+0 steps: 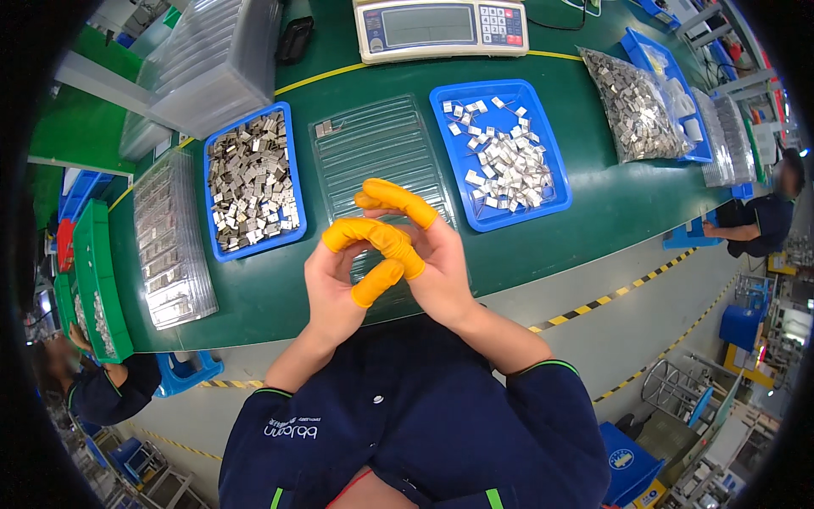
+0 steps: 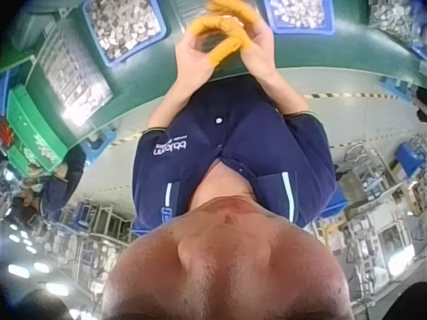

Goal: The person sits at a green workbench and assembles small electronic components. They pick up a silver rectangular piece from a blue bin and a white piece from another bin, then press them together. The assembled unit is placed into a clear plastic tray. This process is repeated continuously throughout the video.

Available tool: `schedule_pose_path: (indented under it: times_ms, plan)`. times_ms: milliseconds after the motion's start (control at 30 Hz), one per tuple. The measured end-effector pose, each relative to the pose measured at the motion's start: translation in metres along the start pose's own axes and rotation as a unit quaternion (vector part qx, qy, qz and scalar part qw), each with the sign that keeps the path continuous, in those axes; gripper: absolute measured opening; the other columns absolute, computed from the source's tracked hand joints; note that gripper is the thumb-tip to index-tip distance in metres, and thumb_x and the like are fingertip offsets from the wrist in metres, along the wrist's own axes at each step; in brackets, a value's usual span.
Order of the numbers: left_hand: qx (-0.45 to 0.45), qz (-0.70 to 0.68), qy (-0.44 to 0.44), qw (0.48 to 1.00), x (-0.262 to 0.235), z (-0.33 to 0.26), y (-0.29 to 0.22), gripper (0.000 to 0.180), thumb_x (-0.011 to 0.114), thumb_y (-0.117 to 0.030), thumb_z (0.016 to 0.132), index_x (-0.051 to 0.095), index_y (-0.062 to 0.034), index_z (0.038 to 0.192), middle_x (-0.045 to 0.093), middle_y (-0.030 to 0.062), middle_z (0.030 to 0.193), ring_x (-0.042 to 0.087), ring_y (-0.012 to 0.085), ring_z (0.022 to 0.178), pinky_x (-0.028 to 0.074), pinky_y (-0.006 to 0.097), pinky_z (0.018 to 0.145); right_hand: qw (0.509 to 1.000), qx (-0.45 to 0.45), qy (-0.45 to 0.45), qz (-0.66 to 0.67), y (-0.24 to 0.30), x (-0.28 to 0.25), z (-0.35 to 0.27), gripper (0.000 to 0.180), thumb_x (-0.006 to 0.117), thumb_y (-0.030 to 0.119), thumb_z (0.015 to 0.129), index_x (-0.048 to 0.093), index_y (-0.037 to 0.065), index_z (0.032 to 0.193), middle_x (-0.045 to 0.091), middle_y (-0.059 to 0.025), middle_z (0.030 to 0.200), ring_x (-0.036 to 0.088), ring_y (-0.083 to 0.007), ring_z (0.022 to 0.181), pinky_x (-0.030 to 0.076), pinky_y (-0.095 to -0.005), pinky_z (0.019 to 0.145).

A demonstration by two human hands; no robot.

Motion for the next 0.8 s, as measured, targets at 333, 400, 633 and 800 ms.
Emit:
schedule_pose_path:
  times_ms: [333,400,633,800]
  plan:
    - [0.186,0.235,-0.055,0.953,-0.003,0.001,-0.01,0.019,0.068,-0.009,0.076,0.062,-0.0031,0.093,0.063,0.008,0.095,0.06,0.0267,0.088,0.048,0.034,0.077,0.985,0.112,-0.051,0.124,-0.023,0.008,-0.005,0.049,0.048,0.023,0.095,0.033,0.003,0.137,0.049,-0.0116,0.126,0.048,-0.0169,0.115,0.036,-0.0301,0.099]
    - [0.217,0.258,-0.061,0.94,0.0,0.003,-0.01,0.019,0.068,-0.008,0.075,0.061,-0.003,0.092,0.062,0.0085,0.095,0.059,0.0279,0.089,0.049,0.035,0.076,0.976,0.133,-0.051,0.167,-0.027,0.006,-0.004,0.048,0.048,0.026,0.095,0.035,0.004,0.136,0.05,-0.0104,0.126,0.047,-0.0157,0.115,0.035,-0.0289,0.099]
    - [0.264,0.267,-0.037,0.926,0.022,0.013,-0.006,0.018,0.066,-0.006,0.074,0.058,-0.0038,0.09,0.061,0.0109,0.094,0.058,0.0309,0.09,0.047,0.037,0.078,0.956,0.141,-0.114,0.231,-0.024,-0.009,-0.006,0.047,0.045,0.026,0.096,0.035,0.004,0.136,0.05,-0.0087,0.122,0.048,-0.0134,0.11,0.037,-0.0282,0.097]
    - [0.265,0.259,0.079,0.925,0.046,0.021,0.003,0.025,0.068,-0.004,0.068,0.058,-0.0026,0.091,0.06,0.012,0.097,0.057,0.032,0.094,0.048,0.039,0.079,0.953,0.019,-0.184,0.241,-0.018,-0.031,-0.005,0.045,0.044,0.029,0.097,0.039,0.002,0.133,0.053,-0.0105,0.117,0.051,-0.0139,0.105,0.041,-0.0268,0.092]
Point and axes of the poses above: each hand's wrist, its own z-axis towards the middle knuckle, its own x-axis out of the palm, y = z × x, the point moved 7 cm from there along z, towards the middle knuckle
